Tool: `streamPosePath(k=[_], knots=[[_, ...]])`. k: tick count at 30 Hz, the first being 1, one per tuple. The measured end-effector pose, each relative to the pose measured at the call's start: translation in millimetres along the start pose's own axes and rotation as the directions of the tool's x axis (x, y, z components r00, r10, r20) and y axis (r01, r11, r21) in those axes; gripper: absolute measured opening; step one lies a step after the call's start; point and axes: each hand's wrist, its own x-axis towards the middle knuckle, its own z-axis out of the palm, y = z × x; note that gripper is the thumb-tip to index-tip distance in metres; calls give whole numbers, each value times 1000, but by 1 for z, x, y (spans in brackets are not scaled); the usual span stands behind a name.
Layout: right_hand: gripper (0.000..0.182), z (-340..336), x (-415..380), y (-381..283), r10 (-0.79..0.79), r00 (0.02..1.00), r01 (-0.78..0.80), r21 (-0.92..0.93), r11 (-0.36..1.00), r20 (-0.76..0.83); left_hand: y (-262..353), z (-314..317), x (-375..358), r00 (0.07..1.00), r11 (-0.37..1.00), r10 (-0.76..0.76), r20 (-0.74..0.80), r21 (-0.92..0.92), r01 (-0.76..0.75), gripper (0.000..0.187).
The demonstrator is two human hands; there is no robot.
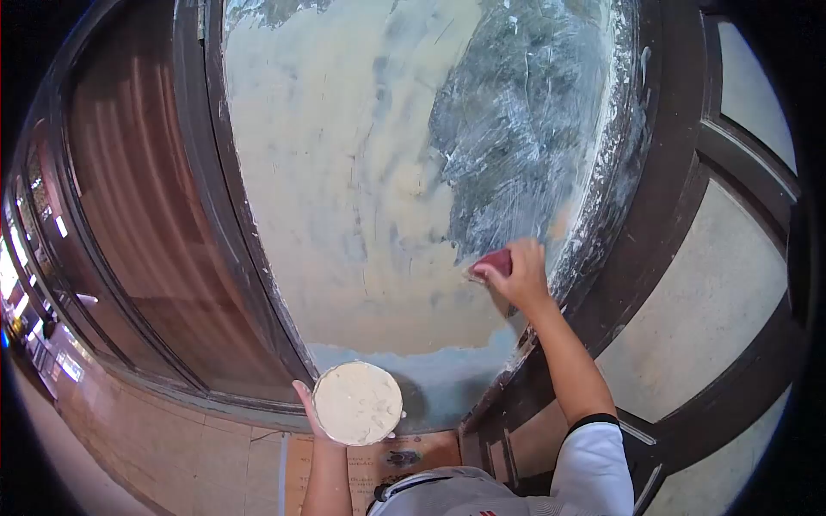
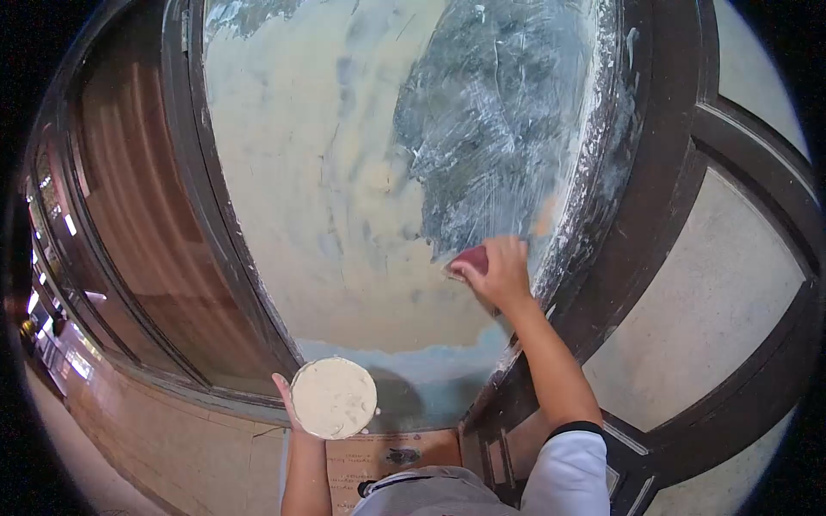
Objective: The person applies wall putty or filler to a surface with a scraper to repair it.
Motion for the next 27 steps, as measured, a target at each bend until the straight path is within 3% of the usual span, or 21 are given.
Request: streamPosePath(k=[2,5,7,9,11,13,15,17,18,21,22,23,25,27], knots=[[52,-1,-9,-8,-58,993,60,-14,998,105,0,3,0,994,999,22,109,-43,-17,108],[51,-2,-3,-5,-53,995,57,-42,997,81,-3,-6,2,998,999,44,54,8,-44,105],[50,-3,5,1,1,1000,0,-7,1000,22,-3,-4,1,999,999,35,11,28,-36,103],[50,-1,5,9,17,988,-28,-69,997,-155,-4,-2,0,1000,1000,20,17,19,-20,103],[52,-1,-4,5,-26,989,21,-32,999,-146,-6,-5,0,999,999,29,-29,15,-28,105],[54,3,-17,-3,-118,993,119,-25,993,29,-6,2,-2,986,999,22,166,-46,-15,108],[55,3,-17,0,-116,991,121,-65,991,74,-5,0,-1,985,999,37,168,-33,-32,110],[55,-1,-6,7,70,996,-72,-34,997,-49,-5,-6,-1,999,994,22,32,-110,-18,110],[56,-3,-1,11,73,985,-84,-64,994,-156,-5,-6,-1,1000,997,24,-8,-76,-24,110],[56,-2,-9,17,67,989,-67,7,998,-129,-5,-6,-3,1000,1000,20,-5,-14,-20,110],[55,-1,-14,12,-5,998,4,-26,1000,-56,-6,-5,-2,998,967,33,-46,-253,-44,110],[55,0,-20,9,-7,998,6,-26,1000,-57,-7,-5,-2,998,966,35,-44,-254,-45,110],[54,1,-24,4,-107,993,110,-50,993,57,-8,-6,-3,992,998,33,122,-60,-25,109],[52,2,-14,8,-64,998,64,-33,997,23,-8,-4,-3,994,998,36,102,-45,-32,109]])
